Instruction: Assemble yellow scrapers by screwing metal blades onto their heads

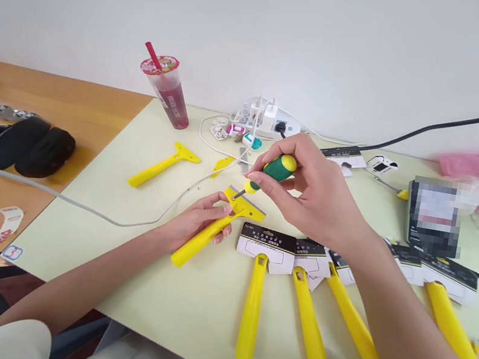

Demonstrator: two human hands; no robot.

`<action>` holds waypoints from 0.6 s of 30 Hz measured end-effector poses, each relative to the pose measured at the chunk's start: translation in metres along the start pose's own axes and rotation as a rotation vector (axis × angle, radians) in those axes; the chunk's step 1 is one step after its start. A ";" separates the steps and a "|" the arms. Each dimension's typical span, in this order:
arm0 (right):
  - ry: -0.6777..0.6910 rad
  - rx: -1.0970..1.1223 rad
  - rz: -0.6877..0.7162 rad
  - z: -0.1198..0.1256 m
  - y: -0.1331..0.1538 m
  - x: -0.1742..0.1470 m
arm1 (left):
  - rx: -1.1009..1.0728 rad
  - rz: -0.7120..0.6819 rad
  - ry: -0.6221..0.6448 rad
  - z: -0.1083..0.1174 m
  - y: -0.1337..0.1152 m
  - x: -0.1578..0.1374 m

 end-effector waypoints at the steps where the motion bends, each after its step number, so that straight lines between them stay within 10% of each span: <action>1: 0.001 0.002 -0.007 0.000 0.000 0.000 | -0.002 -0.003 0.004 0.000 0.000 0.000; 18: 0.004 0.055 -0.009 -0.003 0.000 -0.004 | -0.009 -0.014 -0.011 -0.002 0.000 -0.002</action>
Point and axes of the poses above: each hand's wrist, its own x-axis towards the middle knuckle, its own z-axis out of the back of the hand, y = z × x, the point moved 1 cm from there along x, towards the middle knuckle, and after that the axes turned 3 degrees about -y, right-handed, at the moved point
